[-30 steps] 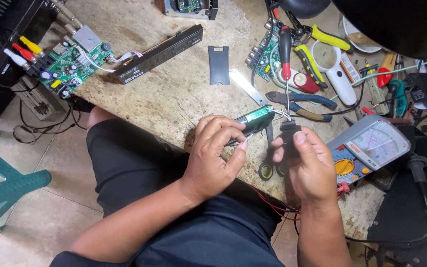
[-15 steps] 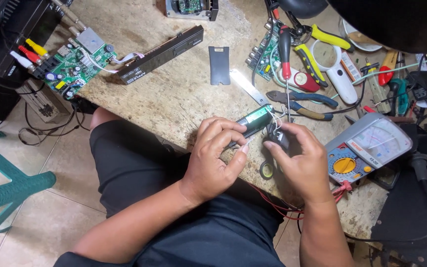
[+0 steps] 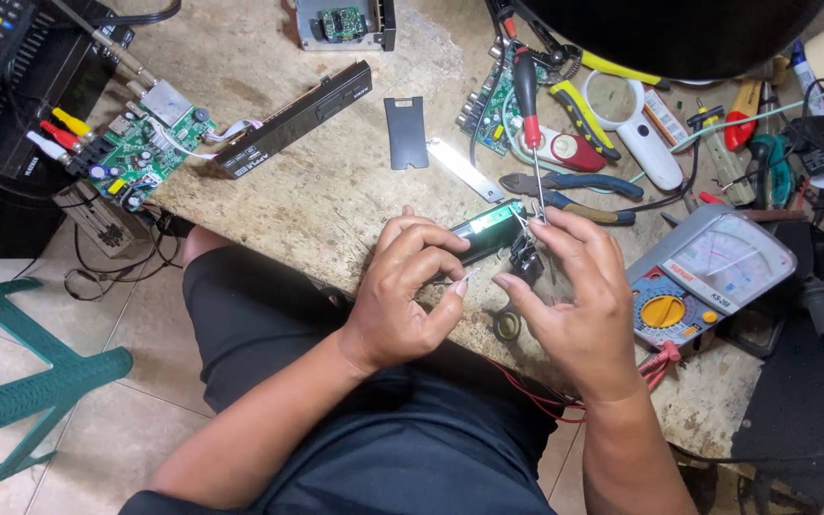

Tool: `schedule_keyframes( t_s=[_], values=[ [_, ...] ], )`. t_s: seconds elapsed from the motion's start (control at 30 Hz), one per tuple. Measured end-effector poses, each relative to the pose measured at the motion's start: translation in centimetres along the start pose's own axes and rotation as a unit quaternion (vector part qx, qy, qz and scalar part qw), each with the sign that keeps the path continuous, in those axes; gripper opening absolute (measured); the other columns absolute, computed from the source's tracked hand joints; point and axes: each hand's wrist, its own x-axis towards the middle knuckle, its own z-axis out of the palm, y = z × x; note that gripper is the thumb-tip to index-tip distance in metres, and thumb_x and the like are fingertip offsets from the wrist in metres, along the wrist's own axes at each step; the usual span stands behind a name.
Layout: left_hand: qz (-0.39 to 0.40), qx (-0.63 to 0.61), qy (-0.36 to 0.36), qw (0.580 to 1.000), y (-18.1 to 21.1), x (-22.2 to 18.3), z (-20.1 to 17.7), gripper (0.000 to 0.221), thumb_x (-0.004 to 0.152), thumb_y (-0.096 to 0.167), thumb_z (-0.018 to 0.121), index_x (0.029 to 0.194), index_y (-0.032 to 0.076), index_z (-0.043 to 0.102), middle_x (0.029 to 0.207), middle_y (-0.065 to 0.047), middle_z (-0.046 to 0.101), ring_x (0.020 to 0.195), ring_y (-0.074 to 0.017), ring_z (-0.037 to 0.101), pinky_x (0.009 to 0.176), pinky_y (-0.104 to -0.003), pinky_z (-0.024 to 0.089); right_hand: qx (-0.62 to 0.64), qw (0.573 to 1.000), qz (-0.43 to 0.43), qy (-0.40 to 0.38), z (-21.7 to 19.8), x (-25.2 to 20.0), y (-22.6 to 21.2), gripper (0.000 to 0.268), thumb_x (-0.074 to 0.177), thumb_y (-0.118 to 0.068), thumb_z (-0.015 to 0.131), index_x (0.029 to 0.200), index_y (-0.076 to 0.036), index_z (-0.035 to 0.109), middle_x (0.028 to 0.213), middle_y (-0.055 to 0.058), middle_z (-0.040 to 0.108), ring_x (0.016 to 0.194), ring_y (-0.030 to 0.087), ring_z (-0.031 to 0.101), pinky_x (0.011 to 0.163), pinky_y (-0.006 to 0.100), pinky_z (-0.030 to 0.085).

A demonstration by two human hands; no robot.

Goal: Repairing electronic devices by disassembling a remote control and soldering wires to a circuit board.

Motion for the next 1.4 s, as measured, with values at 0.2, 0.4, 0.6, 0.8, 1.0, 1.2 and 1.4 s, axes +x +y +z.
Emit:
schedule_keyframes(
  t_s=[0.2, 0.4, 0.6, 0.8, 1.0, 1.2, 1.4],
  values=[
    [0.007, -0.006, -0.022, 1.000, 0.4, 0.1, -0.2, 0.006, 0.084, 0.014, 0.070, 0.080, 0.011, 0.067, 0.103, -0.006, 0.071, 0.106, -0.0321, 0.063, 0.117, -0.059, 0.037, -0.003, 0.997, -0.065, -0.041, 0.8, 1.2, 0.3, 0.046, 0.088, -0.018, 0.084, 0.129, -0.003, 0.069, 0.130, 0.021, 0.065, 0.125, 0.045, 0.061, 0.105, 0.056, 0.049],
    [-0.022, 0.013, -0.003, 1.000, 0.9, -0.3, -0.1, 0.007, 0.088, 0.016, 0.070, 0.084, 0.010, 0.068, 0.105, -0.010, 0.071, 0.101, -0.0360, 0.067, 0.111, -0.057, 0.045, -0.008, 0.996, -0.080, -0.029, 1.2, 0.9, 1.6, 0.040, 0.089, -0.023, 0.083, 0.124, -0.006, 0.073, 0.121, 0.015, 0.067, 0.118, 0.040, 0.065, 0.102, 0.051, 0.052],
    [-0.051, 0.039, -0.002, 0.998, 3.2, 0.3, -1.0, 0.006, 0.098, 0.013, 0.063, 0.096, 0.009, 0.068, 0.088, -0.009, 0.067, 0.087, -0.0340, 0.066, 0.086, -0.047, 0.056, -0.002, 0.995, -0.103, -0.013, 1.5, 0.9, 2.5, 0.033, 0.091, -0.017, 0.081, 0.122, -0.006, 0.074, 0.116, 0.015, 0.067, 0.113, 0.040, 0.067, 0.098, 0.051, 0.053],
    [-0.008, 0.096, -0.031, 0.995, 4.3, 1.4, -1.7, 0.008, 0.097, 0.013, 0.068, 0.102, 0.012, 0.074, 0.083, -0.006, 0.066, 0.081, -0.0297, 0.065, 0.076, -0.041, 0.056, 0.007, 0.996, -0.092, -0.010, 1.5, 1.0, 2.3, 0.033, 0.090, -0.017, 0.082, 0.120, -0.005, 0.075, 0.114, 0.016, 0.068, 0.111, 0.040, 0.067, 0.096, 0.052, 0.054],
    [0.034, 0.186, -0.047, 0.981, 3.1, 0.7, -1.1, 0.008, 0.096, 0.010, 0.069, 0.103, 0.010, 0.074, 0.082, -0.008, 0.063, 0.080, -0.0308, 0.064, 0.074, -0.040, 0.055, 0.015, 0.995, -0.093, -0.008, 1.3, 1.1, 2.0, 0.033, 0.091, -0.015, 0.081, 0.121, -0.004, 0.074, 0.114, 0.017, 0.068, 0.110, 0.041, 0.067, 0.096, 0.053, 0.055],
    [-0.049, 0.146, -0.029, 0.988, 3.4, 1.1, -1.1, 0.007, 0.092, 0.014, 0.073, 0.097, 0.011, 0.076, 0.076, -0.005, 0.064, 0.077, -0.0292, 0.065, 0.072, -0.040, 0.054, 0.034, 0.995, -0.093, -0.017, 1.2, 1.1, 2.3, 0.034, 0.092, -0.015, 0.079, 0.124, -0.005, 0.073, 0.119, 0.018, 0.068, 0.113, 0.041, 0.068, 0.097, 0.052, 0.054],
    [-0.151, 0.116, -0.023, 0.981, 3.1, 1.3, -0.8, 0.007, 0.086, 0.021, 0.076, 0.087, 0.014, 0.076, 0.083, -0.005, 0.065, 0.086, -0.0291, 0.063, 0.081, -0.040, 0.052, 0.033, 0.996, -0.081, -0.023, 1.2, 1.4, 2.1, 0.032, 0.091, -0.015, 0.080, 0.122, -0.005, 0.074, 0.118, 0.018, 0.068, 0.110, 0.040, 0.068, 0.095, 0.051, 0.054]
  ],
)
